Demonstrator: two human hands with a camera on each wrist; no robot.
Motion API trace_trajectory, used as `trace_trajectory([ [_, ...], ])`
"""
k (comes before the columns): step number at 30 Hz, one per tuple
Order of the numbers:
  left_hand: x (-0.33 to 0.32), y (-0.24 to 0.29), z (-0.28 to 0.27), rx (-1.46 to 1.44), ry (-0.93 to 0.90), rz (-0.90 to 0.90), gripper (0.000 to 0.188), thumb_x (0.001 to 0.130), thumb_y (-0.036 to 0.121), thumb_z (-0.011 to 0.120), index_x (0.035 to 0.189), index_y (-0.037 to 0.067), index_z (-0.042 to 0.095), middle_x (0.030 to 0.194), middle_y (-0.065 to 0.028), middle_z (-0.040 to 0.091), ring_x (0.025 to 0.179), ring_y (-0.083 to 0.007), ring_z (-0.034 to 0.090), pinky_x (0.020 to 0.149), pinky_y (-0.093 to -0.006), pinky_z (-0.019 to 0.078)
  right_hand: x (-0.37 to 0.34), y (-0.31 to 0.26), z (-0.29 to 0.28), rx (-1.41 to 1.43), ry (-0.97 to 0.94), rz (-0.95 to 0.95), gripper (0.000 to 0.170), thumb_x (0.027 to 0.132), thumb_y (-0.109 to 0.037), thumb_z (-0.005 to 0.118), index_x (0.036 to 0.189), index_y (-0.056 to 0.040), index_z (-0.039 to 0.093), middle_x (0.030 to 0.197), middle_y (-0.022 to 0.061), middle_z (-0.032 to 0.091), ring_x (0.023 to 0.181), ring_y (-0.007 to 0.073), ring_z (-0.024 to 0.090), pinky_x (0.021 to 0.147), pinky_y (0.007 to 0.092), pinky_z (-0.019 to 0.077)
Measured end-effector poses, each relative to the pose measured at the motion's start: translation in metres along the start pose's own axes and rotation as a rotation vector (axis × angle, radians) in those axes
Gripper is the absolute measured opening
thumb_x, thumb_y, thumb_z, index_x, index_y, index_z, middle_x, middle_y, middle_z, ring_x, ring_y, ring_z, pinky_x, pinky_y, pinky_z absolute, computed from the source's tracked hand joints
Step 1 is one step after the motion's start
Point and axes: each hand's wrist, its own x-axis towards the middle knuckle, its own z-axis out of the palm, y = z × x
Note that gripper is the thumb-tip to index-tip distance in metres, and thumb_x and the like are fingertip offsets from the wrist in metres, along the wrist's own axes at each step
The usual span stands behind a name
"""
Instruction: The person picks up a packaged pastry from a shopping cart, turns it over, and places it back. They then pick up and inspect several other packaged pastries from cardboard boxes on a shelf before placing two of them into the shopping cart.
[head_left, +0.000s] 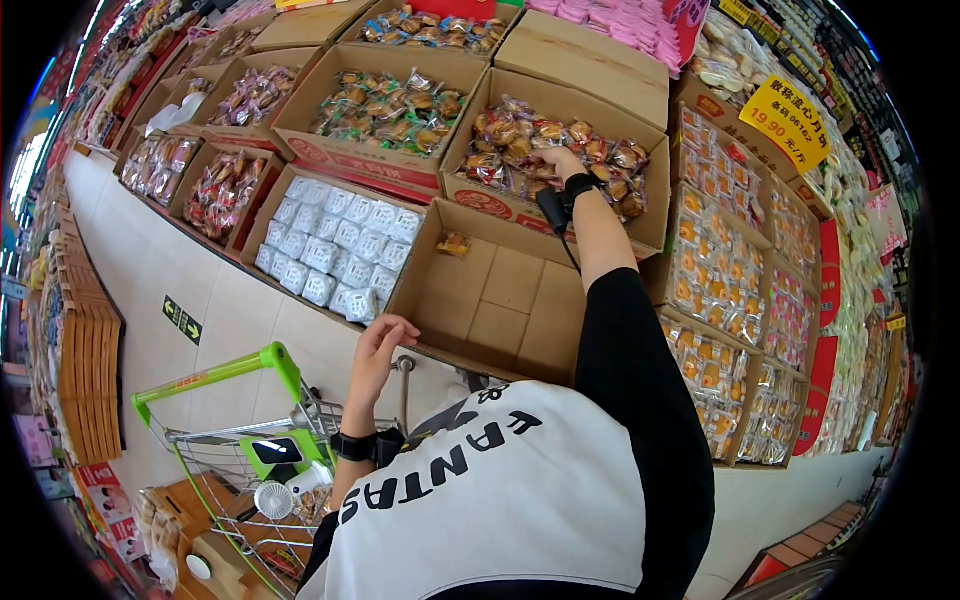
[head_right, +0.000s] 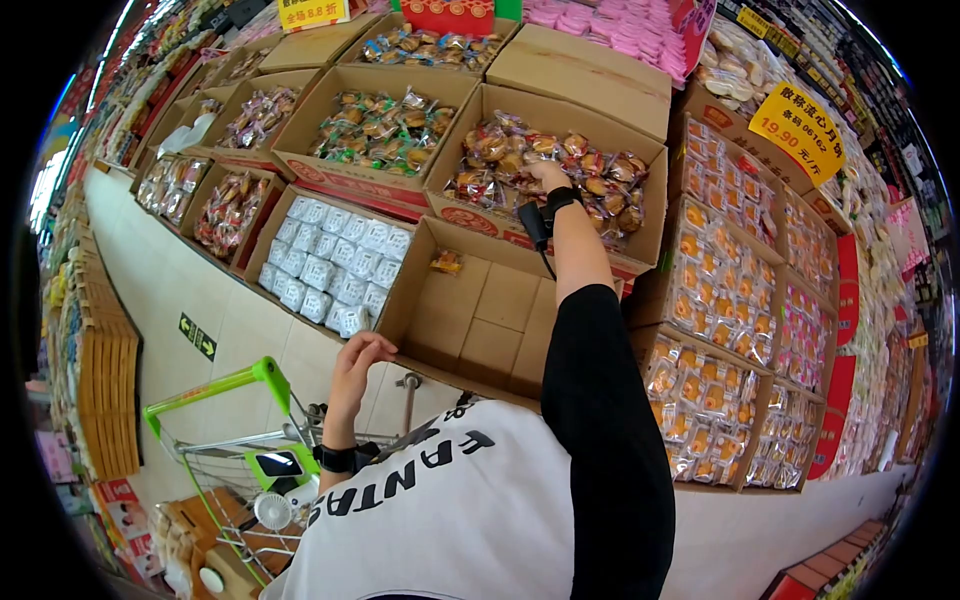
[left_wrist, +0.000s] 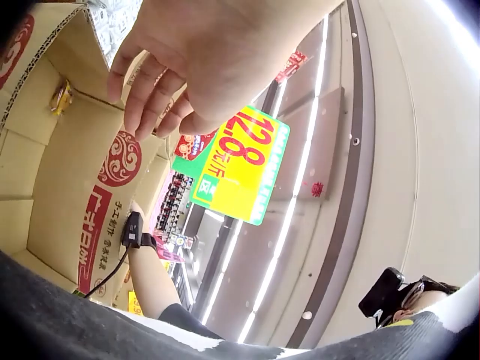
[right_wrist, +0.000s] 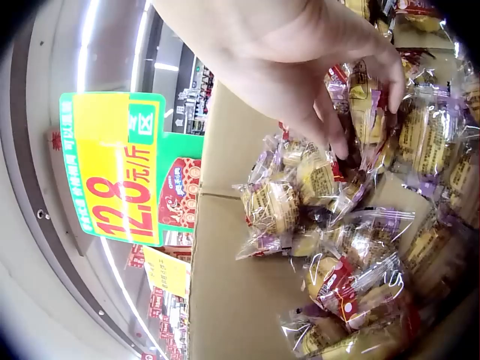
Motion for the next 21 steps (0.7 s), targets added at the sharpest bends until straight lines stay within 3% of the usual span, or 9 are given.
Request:
trace_trajectory([
  [1,0.000,0.000,-0.001,0.001,0.002,-0.001,0.014,0.086,0.010,0.042,0.085,0.001,0.052,0.081,-0.0057,0.056,0.076,-0.0115,0.052,0.072,-0.0231,0.0413,-0.019,-0.007,0.002,-0.083,0.006,-0.055,0.033,0.077,-0.033,0.059,0.096,-0.0067,0.057,0.097,0.0055,0.057,0.086,0.0207,0.053,0.066,0.0381,0.0443],
  [2,0.000,-0.001,-0.001,0.000,0.003,-0.010,0.014,0.086,0.010,0.041,0.085,0.001,0.051,0.082,-0.0064,0.056,0.077,-0.0125,0.053,0.073,-0.0243,0.0419,0.011,-0.002,0.002,-0.061,0.033,0.055,0.058,0.066,-0.035,0.068,0.113,-0.0102,0.045,0.124,0.0090,0.036,0.094,0.0253,0.044,0.066,0.0330,0.0441],
  [6,-0.001,-0.001,-0.001,0.012,0.002,-0.010,0.014,0.086,0.010,0.041,0.086,0.000,0.051,0.082,-0.0071,0.055,0.077,-0.0135,0.053,0.074,-0.0255,0.0426,-0.022,-0.007,0.001,0.014,-0.035,0.056,0.068,0.065,-0.030,0.069,0.120,-0.0066,0.036,0.125,0.0140,0.033,0.090,0.0263,0.046,0.060,0.0317,0.0465],
  [9,-0.003,0.002,0.000,-0.019,0.013,-0.019,0.014,0.086,0.010,0.041,0.085,0.000,0.052,0.081,-0.0055,0.056,0.076,-0.0116,0.052,0.072,-0.0229,0.0412,-0.028,-0.009,0.004,0.048,0.152,0.063,0.049,0.065,-0.020,0.069,0.107,-0.0061,0.050,0.113,0.0098,0.047,0.095,0.0227,0.048,0.068,0.0334,0.0453],
  [11,-0.003,0.001,-0.001,-0.017,0.011,-0.010,0.014,0.086,0.010,0.041,0.085,0.000,0.052,0.081,-0.0056,0.056,0.076,-0.0115,0.052,0.072,-0.0228,0.0412,-0.033,-0.009,-0.002,0.031,0.093,-0.019,0.051,0.062,-0.018,0.069,0.108,-0.0062,0.048,0.113,0.0080,0.045,0.096,0.0221,0.045,0.066,0.0327,0.0456],
  [12,-0.003,0.000,-0.002,-0.015,0.006,-0.001,0.014,0.086,0.010,0.041,0.085,0.000,0.052,0.081,-0.0056,0.056,0.076,-0.0115,0.052,0.072,-0.0228,0.0412,-0.036,-0.008,-0.006,0.052,0.095,-0.044,0.038,0.064,-0.017,0.067,0.098,-0.0068,0.054,0.110,0.0068,0.047,0.096,0.0213,0.045,0.069,0.0348,0.0440],
  [13,-0.003,0.000,-0.002,-0.015,0.008,0.000,0.014,0.086,0.010,0.041,0.085,0.000,0.052,0.081,-0.0056,0.056,0.076,-0.0115,0.052,0.072,-0.0228,0.0412,-0.042,-0.010,-0.011,0.051,0.094,-0.046,0.038,0.064,-0.017,0.067,0.098,-0.0068,0.054,0.110,0.0068,0.047,0.096,0.0213,0.045,0.069,0.0348,0.0440],
  [16,-0.005,0.000,-0.002,-0.024,0.012,0.010,0.014,0.087,0.010,0.042,0.085,0.000,0.052,0.081,-0.0057,0.056,0.076,-0.0116,0.052,0.072,-0.0227,0.0415,-0.058,-0.009,-0.026,0.041,-0.077,-0.211,0.011,0.067,-0.019,0.061,0.070,-0.0103,0.057,0.090,0.0002,0.054,0.090,0.0143,0.044,0.071,0.0321,0.0396],
  [21,-0.006,0.001,-0.002,-0.035,-0.013,0.025,0.015,0.087,0.011,0.041,0.086,0.000,0.052,0.081,-0.0057,0.056,0.077,-0.0118,0.053,0.073,-0.0234,0.0428,-0.099,-0.014,-0.038,0.045,-0.069,-0.370,0.017,0.071,-0.024,0.056,0.071,-0.0072,0.061,0.092,0.0038,0.057,0.089,0.0161,0.047,0.074,0.0318,0.0381],
])
